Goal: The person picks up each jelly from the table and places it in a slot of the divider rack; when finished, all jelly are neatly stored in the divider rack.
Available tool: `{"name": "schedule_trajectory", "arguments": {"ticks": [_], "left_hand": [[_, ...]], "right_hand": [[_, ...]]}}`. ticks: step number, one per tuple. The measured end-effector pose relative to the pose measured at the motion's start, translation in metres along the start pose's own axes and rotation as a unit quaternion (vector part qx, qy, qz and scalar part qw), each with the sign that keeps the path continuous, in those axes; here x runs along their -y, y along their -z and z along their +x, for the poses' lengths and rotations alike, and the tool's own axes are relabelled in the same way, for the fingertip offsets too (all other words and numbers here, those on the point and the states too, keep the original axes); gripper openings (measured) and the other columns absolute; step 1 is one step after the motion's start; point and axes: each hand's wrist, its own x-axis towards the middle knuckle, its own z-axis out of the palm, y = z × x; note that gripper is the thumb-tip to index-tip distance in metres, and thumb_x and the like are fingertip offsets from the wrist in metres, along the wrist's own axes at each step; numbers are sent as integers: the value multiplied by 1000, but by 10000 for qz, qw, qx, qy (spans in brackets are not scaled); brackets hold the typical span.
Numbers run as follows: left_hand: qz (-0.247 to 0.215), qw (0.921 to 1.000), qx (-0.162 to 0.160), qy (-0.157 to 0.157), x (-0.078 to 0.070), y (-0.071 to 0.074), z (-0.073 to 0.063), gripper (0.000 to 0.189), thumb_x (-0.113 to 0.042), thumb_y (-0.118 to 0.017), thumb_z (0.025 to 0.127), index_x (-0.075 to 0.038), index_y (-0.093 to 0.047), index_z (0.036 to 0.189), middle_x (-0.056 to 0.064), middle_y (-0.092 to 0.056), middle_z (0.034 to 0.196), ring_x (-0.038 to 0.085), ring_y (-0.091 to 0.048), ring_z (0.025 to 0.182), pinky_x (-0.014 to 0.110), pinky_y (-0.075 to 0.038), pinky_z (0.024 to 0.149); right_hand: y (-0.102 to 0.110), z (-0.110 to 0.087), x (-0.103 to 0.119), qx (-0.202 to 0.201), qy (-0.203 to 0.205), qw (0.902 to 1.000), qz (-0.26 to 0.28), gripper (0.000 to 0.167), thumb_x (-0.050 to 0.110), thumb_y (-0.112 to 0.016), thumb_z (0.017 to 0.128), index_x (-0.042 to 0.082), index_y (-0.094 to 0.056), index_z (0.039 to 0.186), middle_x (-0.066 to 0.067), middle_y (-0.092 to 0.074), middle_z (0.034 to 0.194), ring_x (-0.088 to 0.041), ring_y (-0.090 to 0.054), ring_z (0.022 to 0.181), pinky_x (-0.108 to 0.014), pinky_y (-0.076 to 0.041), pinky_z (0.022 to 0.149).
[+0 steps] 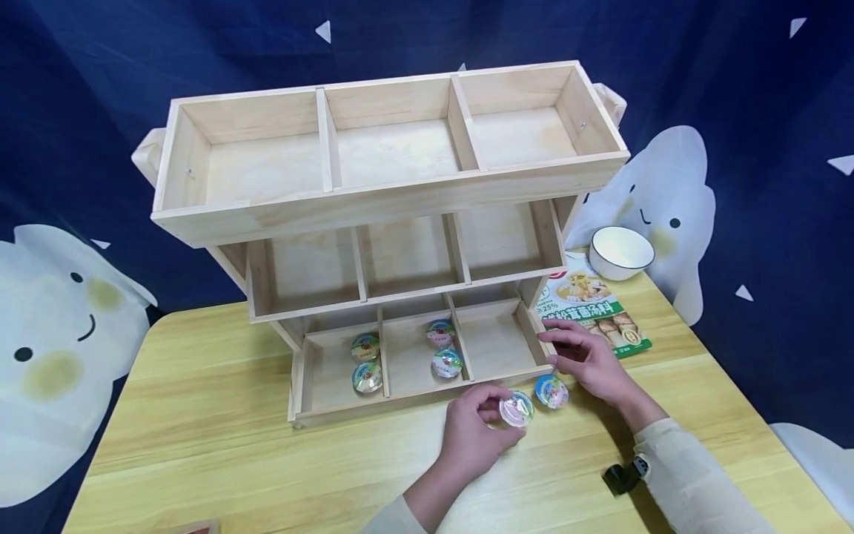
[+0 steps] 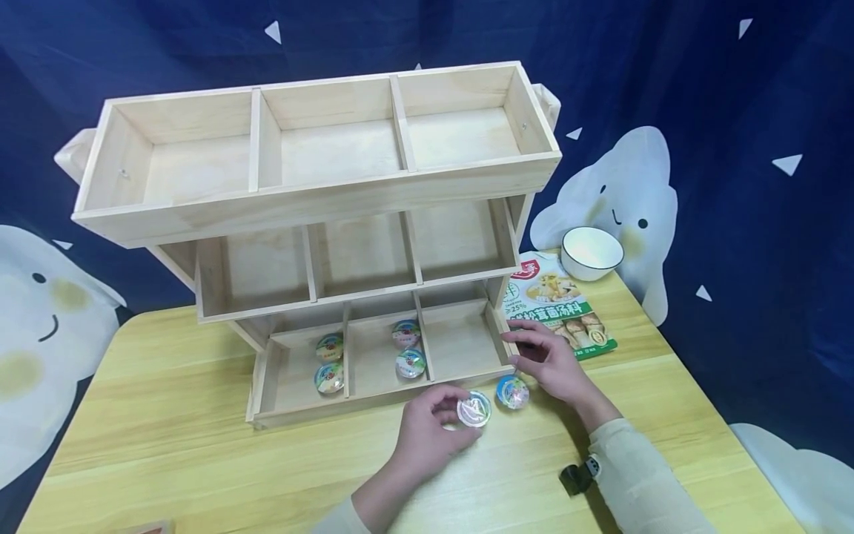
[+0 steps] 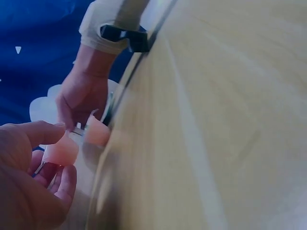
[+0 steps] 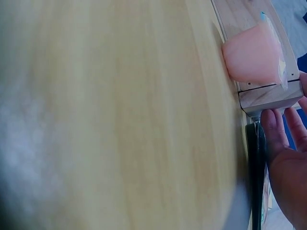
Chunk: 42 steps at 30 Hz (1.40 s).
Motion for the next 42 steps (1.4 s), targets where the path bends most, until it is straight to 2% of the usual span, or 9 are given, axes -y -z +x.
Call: {"name": "schedule_trajectory", "arguments": {"ticks": [4,10,18,24,29,34,42], "left_hand": [[-117,9999,58,26,-10,3,1,49,12,-87,63,-10,-71,104,-3,-66,104,14,-65,90,25,-57,81],[-279,9996,80,-4,-21,8,10,48,13,-86,64,-8,-70,104,-1,-66,103,16,-67,91,26,-58,81],[-379,9987,24,-348,-39,13,29,47,15,-85,64,-4,-69,105,2,-66,105,19,-68,91,28,-58,80],[-259,9992,-65,-289,-51,15,45,45,9,-88,66,-7,-71,105,2,-68,100,17,-70,82,26,-59,73],[-301,9993,-181,-119,-51,14,63,45,8,-88,65,-9,-72,104,2,-68,95,18,-70,80,27,-60,70],[-195,9988,-453,54,-47,12,79,46,9,-89,63,-9,-73,101,2,-68,90,16,-68,77,26,-59,67],[-180,9964,-832,59,-38,2,101,42,7,-90,61,-6,-74,98,3,-68,86,15,-67,79,25,-59,68]], "right_hand": [[-1,0,-1,16,8,10000,13,34,-11,-67,89,-2,-67,122,-19,-51,140,-40,-43,130,-16,-39,102],[0,0,-1,22,-47,10000,52,34,-10,-67,89,-2,-67,123,-18,-50,141,-40,-44,129,-16,-40,101],[1,0,-3,45,-114,9999,78,35,-9,-67,89,-2,-66,123,-18,-49,142,-40,-43,130,-16,-40,102],[1,0,-2,68,-152,9998,135,34,-9,-67,90,-4,-66,124,-19,-49,142,-40,-44,129,-17,-41,101],[1,1,-3,38,-105,9999,103,35,-10,-67,89,-3,-67,123,-18,-50,141,-37,-45,128,-18,-43,100],[0,2,-4,15,-2,10000,75,34,-11,-67,89,-3,-68,122,-19,-52,139,-42,-44,128,-18,-43,100],[1,2,-3,25,-29,10000,30,34,-12,-66,88,-3,-68,121,-20,-51,138,-42,-43,128,-16,-41,101]]}}
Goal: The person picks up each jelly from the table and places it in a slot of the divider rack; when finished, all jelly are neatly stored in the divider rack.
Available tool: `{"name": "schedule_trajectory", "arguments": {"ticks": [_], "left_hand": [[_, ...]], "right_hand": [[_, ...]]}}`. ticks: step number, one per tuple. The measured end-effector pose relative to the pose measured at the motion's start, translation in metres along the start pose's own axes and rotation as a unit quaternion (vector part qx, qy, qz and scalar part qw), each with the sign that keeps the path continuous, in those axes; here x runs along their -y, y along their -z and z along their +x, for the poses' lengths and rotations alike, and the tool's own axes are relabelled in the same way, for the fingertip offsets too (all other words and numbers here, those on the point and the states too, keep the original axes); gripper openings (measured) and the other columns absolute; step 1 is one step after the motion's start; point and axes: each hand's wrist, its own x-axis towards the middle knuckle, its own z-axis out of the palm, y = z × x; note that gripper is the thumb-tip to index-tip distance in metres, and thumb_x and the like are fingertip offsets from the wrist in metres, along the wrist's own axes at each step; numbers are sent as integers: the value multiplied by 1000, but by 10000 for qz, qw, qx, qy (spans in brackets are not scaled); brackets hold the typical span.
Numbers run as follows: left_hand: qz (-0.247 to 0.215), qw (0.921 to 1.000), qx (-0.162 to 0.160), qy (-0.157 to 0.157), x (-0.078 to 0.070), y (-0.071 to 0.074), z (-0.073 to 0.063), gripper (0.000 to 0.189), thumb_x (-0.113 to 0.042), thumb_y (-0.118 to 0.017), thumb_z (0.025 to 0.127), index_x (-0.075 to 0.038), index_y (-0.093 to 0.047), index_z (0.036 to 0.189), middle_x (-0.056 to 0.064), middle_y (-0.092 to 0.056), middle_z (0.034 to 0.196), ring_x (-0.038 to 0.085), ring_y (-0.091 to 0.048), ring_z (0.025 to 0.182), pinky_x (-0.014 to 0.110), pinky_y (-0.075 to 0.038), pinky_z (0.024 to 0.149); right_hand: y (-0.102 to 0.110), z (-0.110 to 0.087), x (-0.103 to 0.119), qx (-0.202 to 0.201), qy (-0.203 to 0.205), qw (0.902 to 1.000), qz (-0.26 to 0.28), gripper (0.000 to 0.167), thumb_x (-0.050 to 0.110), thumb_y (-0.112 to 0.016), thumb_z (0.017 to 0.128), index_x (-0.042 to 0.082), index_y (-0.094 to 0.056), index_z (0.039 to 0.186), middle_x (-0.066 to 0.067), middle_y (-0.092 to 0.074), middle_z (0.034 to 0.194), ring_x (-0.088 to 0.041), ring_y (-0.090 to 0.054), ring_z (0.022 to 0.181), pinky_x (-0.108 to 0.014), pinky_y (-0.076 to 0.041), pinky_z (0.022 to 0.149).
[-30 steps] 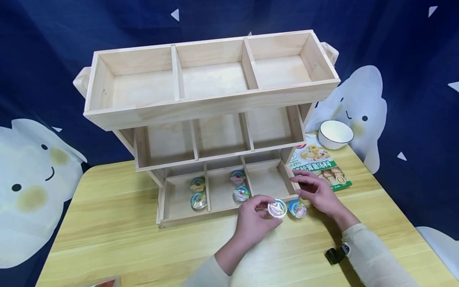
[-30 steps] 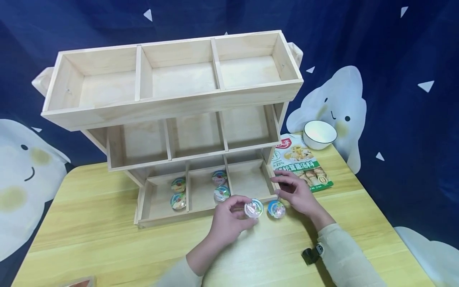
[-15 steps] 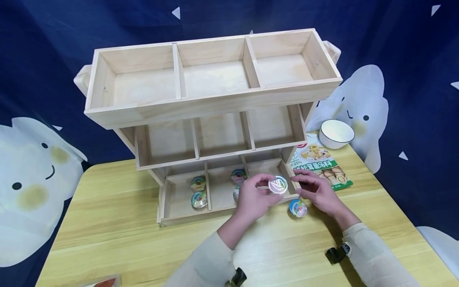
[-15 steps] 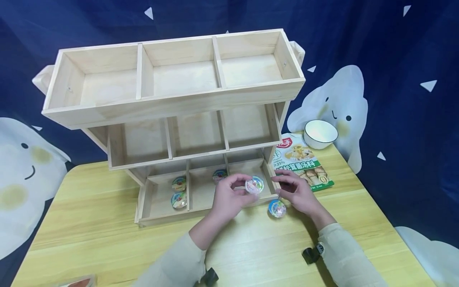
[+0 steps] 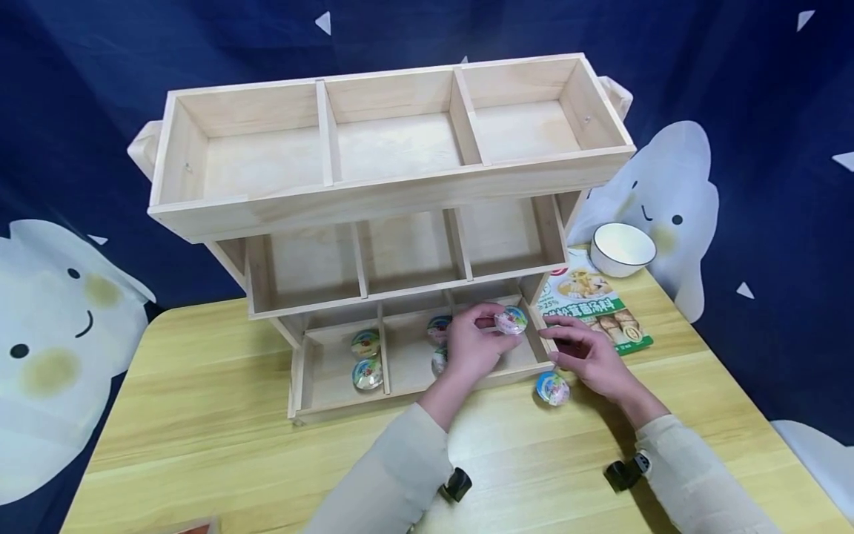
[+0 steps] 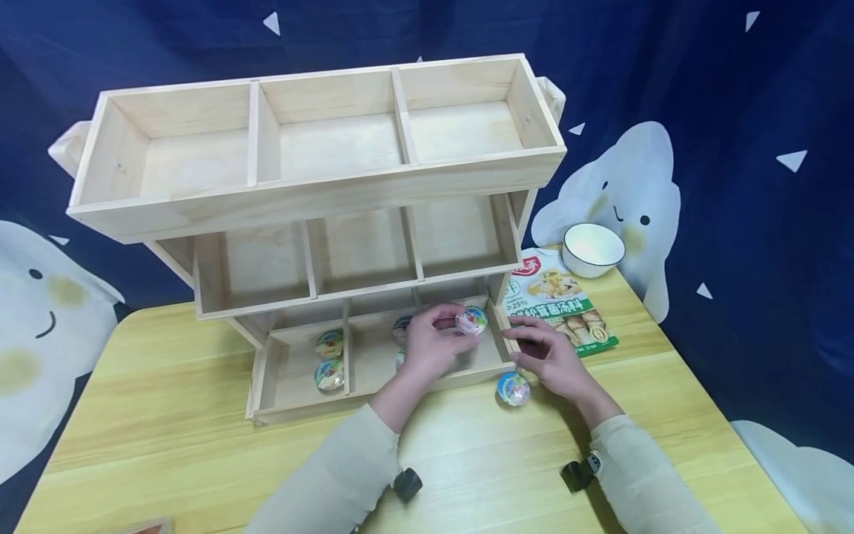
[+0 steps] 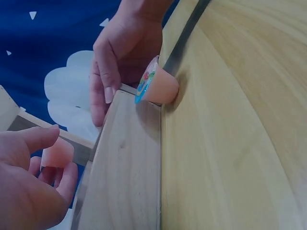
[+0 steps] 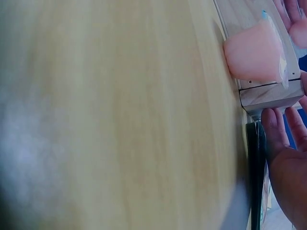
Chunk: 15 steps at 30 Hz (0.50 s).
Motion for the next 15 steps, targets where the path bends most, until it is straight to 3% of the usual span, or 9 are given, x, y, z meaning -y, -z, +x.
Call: {"name": "schedule_trajectory", "arguments": {"ticks": [8,13,15], "left_hand": [[298,9990,-319,29,9,-18,14,45,7,-90,60,-6,-73,100,1,-69,88,15,-67,79,21,-57,67],[808,9948,-499,367,12,-24,20,47,1,-93,59,-12,-74,100,-3,-68,86,10,-64,76,21,-55,69],[1079,9915,-530,505,13,-25,23,47,-4,-94,59,-15,-74,100,-7,-68,85,7,-62,75,23,-53,70]], "right_hand": [[-1,-1,1,-67,46,10000,12,34,-15,-66,86,-7,-67,119,-23,-52,136,-37,-44,128,-16,-40,101],[-1,-1,1,-73,77,9999,112,34,-15,-67,86,-7,-67,119,-23,-52,137,-27,-46,128,-17,-42,101],[-2,0,1,-57,83,9999,134,34,-15,-67,86,-6,-67,119,-22,-52,137,-29,-45,129,-18,-42,101]]}}
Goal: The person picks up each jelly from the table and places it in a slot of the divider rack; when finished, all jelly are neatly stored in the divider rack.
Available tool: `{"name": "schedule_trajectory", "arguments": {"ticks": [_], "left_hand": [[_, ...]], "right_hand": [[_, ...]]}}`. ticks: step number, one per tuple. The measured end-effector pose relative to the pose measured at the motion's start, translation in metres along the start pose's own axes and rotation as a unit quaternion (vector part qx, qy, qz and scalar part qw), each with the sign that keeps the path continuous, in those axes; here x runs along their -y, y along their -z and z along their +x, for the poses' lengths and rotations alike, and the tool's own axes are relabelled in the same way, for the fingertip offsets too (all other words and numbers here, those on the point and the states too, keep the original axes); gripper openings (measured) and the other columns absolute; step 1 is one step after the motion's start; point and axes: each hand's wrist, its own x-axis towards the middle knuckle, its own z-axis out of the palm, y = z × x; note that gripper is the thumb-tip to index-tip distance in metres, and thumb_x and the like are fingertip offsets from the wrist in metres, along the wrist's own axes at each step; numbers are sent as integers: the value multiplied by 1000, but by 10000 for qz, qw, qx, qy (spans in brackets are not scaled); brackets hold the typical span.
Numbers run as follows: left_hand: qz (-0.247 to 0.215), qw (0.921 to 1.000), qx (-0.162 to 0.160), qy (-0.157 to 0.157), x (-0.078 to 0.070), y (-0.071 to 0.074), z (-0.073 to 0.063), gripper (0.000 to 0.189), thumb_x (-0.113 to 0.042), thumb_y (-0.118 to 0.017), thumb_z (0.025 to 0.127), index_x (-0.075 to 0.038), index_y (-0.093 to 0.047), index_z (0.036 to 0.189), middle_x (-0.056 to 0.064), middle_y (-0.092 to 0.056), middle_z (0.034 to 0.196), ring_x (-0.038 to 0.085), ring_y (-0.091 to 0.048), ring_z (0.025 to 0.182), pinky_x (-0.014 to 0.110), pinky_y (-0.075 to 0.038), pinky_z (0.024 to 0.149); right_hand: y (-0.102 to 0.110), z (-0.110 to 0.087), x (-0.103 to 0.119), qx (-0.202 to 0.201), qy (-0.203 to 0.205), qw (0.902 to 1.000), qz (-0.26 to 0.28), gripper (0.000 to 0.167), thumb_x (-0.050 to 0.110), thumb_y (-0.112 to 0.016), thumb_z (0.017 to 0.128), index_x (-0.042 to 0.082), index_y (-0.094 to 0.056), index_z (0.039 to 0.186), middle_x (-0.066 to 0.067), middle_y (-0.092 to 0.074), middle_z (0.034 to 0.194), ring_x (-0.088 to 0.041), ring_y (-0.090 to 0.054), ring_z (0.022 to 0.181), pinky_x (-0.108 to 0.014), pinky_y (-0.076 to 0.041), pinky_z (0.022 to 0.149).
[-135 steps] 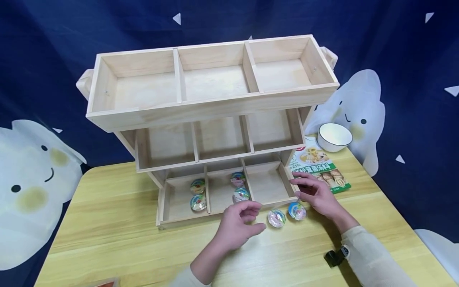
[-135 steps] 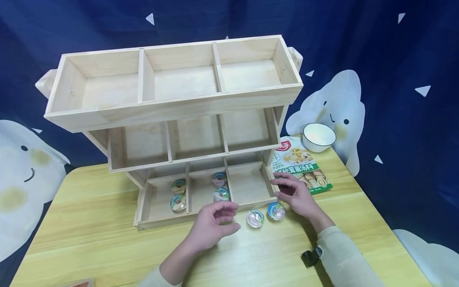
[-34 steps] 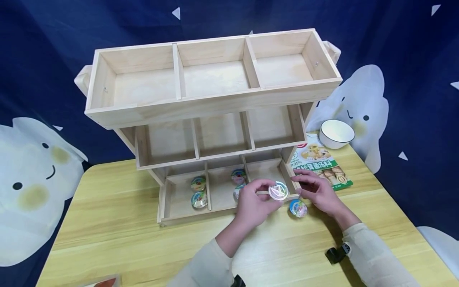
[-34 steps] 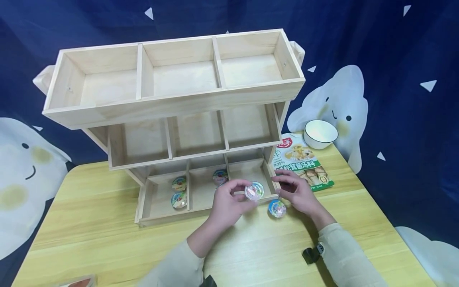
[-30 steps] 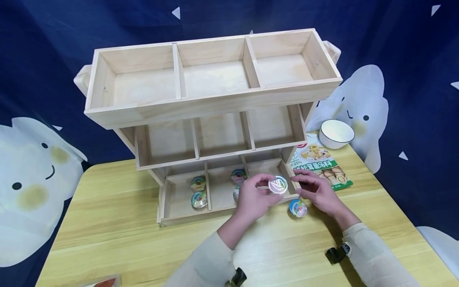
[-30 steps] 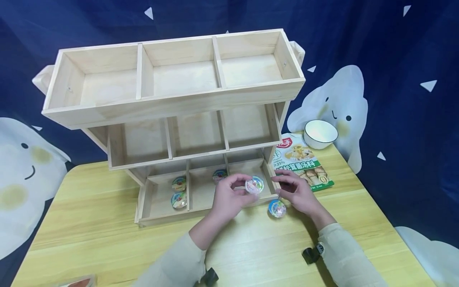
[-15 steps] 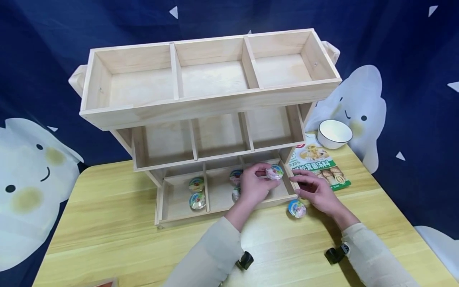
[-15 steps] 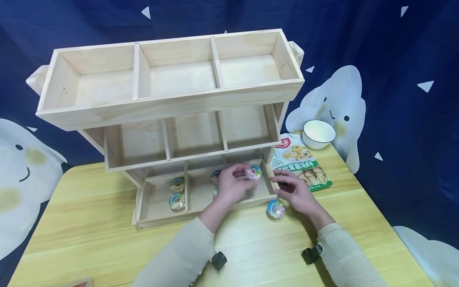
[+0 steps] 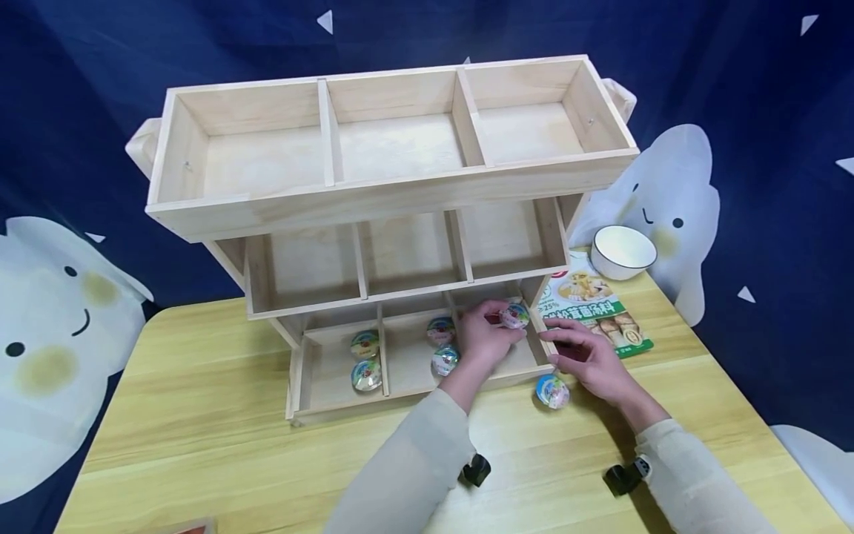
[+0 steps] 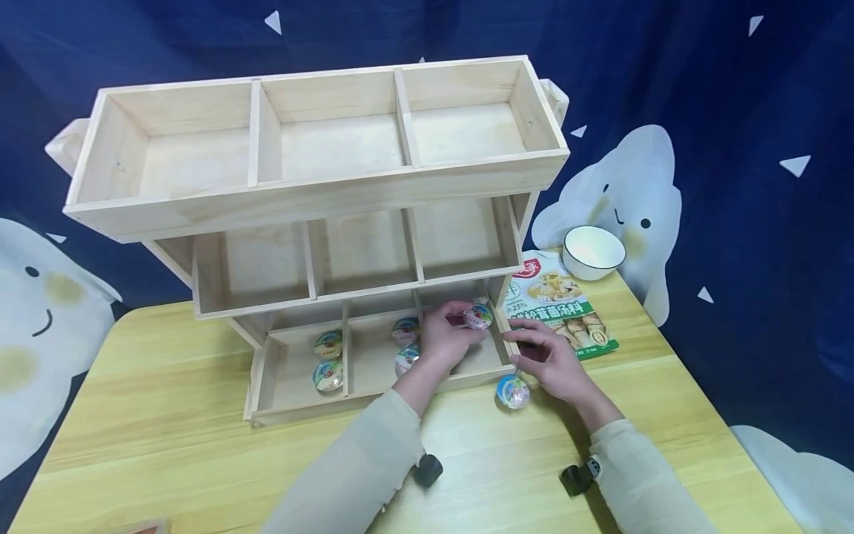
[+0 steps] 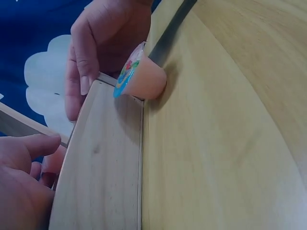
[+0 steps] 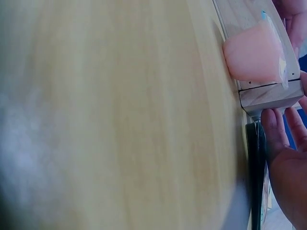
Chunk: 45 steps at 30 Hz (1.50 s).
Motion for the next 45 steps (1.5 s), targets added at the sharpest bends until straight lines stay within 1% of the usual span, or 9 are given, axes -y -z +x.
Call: {"name": "schedule_trajectory", "arguments": {"ticks": [2,4,10,12,26,31,34,39,45], "left_hand": [[262,9996,4,68,1,-1,2,46,-8,-94,60,-18,-75,100,-9,-67,83,6,-60,75,24,-52,70],[319,9994,-13,102,3,-3,4,46,-7,-94,60,-18,-75,100,-9,-67,83,6,-59,75,25,-51,70],[63,9999,-48,86,7,-6,6,45,0,-92,58,-13,-75,98,-2,-67,84,7,-58,75,22,-52,69],[102,9999,-31,77,7,-6,6,45,0,-92,58,-13,-75,98,-3,-67,85,8,-58,75,22,-52,69],[68,9994,84,319,9,-10,10,44,5,-92,59,-12,-73,94,-6,-64,81,10,-59,75,24,-53,68],[121,9989,124,429,10,-10,10,43,5,-92,58,-13,-73,93,-5,-64,79,10,-58,73,25,-53,68],[190,9989,126,418,11,-11,11,43,4,-92,57,-13,-73,92,-5,-64,79,10,-58,73,25,-52,68],[235,9991,192,312,13,-12,11,43,3,-91,58,-12,-74,95,-5,-65,80,9,-58,74,23,-52,68],[120,9993,311,138,12,-11,10,45,3,-91,60,-9,-75,101,-2,-65,80,8,-57,72,22,-52,65]], "right_hand": [[0,0,-1,-2,1,10000,11,34,-15,-67,86,-6,-67,119,-22,-52,137,-33,-45,129,-18,-42,101],[-1,0,-1,9,0,10000,1,34,-14,-67,86,-6,-67,120,-21,-52,138,-36,-44,128,-17,-42,101],[-1,1,-3,17,12,10000,-42,34,-14,-67,87,-5,-67,120,-21,-52,138,-42,-43,128,-17,-41,101],[-1,1,-3,15,12,10000,-51,34,-14,-67,87,-5,-67,120,-21,-51,138,-44,-42,128,-17,-41,101],[2,1,-4,45,-60,10000,-55,34,-13,-66,88,-4,-67,121,-21,-50,139,-44,-43,128,-17,-43,100],[2,0,-5,37,-55,10000,-35,34,-13,-66,88,-3,-68,121,-20,-51,140,-38,-45,128,-18,-44,100],[2,0,-5,24,-29,10000,-14,34,-13,-66,88,-3,-68,121,-20,-51,139,-37,-46,128,-18,-44,100],[1,0,-6,18,4,10000,74,35,-14,-67,87,-5,-67,120,-21,-51,139,-41,-44,128,-19,-44,100],[1,1,-5,14,-29,9999,109,34,-14,-67,87,-5,-67,120,-21,-50,139,-42,-43,128,-19,-44,100]]}}
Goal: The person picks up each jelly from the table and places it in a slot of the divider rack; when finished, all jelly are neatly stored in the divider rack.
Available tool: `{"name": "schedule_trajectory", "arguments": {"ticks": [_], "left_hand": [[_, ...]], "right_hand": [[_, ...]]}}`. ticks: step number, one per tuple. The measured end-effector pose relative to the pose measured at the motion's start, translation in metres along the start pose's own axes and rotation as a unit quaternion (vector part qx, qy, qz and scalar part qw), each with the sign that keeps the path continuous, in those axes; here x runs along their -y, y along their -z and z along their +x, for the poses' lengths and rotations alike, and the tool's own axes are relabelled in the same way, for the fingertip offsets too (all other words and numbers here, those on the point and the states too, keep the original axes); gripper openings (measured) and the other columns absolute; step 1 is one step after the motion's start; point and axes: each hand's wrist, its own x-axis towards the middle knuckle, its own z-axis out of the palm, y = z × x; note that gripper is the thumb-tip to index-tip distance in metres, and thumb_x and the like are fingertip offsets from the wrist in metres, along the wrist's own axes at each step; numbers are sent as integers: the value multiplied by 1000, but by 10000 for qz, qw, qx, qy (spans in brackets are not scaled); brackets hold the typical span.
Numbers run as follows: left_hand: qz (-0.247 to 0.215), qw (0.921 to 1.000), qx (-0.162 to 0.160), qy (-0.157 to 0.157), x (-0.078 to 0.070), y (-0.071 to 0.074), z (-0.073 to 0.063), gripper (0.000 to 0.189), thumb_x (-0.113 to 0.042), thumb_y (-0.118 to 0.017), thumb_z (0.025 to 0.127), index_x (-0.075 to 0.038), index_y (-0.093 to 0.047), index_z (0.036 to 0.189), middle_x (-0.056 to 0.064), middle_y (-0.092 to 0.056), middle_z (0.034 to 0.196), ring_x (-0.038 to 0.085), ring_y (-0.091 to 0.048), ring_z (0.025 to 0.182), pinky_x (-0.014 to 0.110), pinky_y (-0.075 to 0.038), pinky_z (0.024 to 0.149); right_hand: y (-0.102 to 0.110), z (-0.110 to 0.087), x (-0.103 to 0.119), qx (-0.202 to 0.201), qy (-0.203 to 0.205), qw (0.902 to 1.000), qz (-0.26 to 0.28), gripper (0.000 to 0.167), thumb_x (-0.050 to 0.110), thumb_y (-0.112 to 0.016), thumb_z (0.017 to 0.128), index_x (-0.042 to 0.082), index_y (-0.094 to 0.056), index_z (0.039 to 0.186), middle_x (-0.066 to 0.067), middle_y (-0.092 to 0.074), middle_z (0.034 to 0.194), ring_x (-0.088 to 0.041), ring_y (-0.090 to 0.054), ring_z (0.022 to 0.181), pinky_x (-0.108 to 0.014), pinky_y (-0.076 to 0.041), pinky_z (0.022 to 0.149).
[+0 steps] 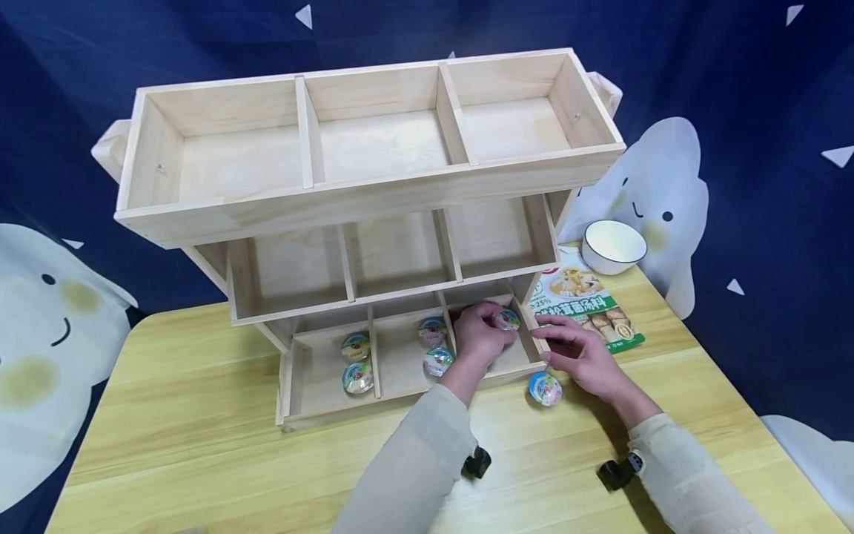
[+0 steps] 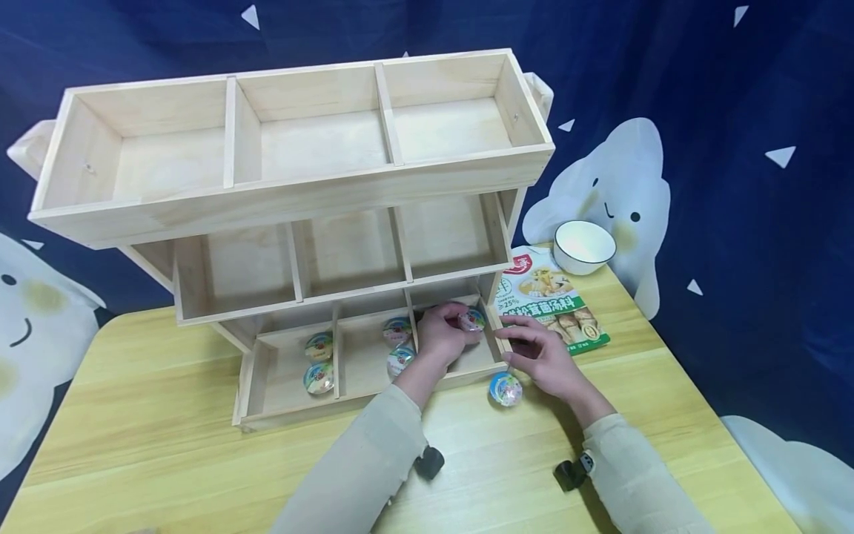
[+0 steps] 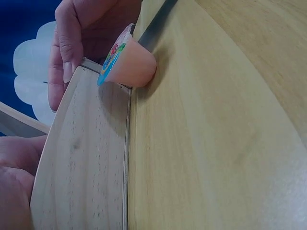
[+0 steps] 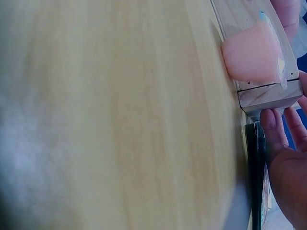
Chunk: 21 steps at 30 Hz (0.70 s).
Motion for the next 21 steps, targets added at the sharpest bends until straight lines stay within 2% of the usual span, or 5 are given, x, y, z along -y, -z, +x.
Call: {"name": "schedule_trajectory", "arguments": {"ticks": [4,8,16,21], "left_hand": [[-79,9999,92,-81,-1,0,-1,48,2,-91,62,-8,-74,105,0,-66,83,8,-56,72,21,-51,64],[-32,9997,125,-191,-2,2,-4,52,0,-91,62,-7,-72,110,-1,-67,91,12,-59,80,21,-51,68],[208,9985,5,-516,-6,5,-8,62,-6,-93,62,-9,-69,120,5,-69,106,22,-64,92,25,-53,75],[244,9966,-50,-791,-10,9,-16,65,-7,-92,63,-9,-68,124,9,-69,112,26,-64,98,28,-53,81]], "right_hand": [[0,0,0,10,-4,10000,-13,34,-13,-67,87,-4,-68,120,-21,-50,139,-43,-43,128,-19,-43,100],[0,0,0,19,-15,10000,-23,35,-13,-67,87,-3,-68,120,-21,-50,139,-43,-43,128,-19,-43,101],[0,0,1,22,-27,10000,-55,35,-13,-68,87,-2,-68,120,-20,-51,139,-43,-43,128,-18,-43,101],[0,0,1,9,-11,9999,-100,35,-13,-67,87,-2,-68,120,-20,-51,139,-41,-43,128,-18,-42,101]]}}
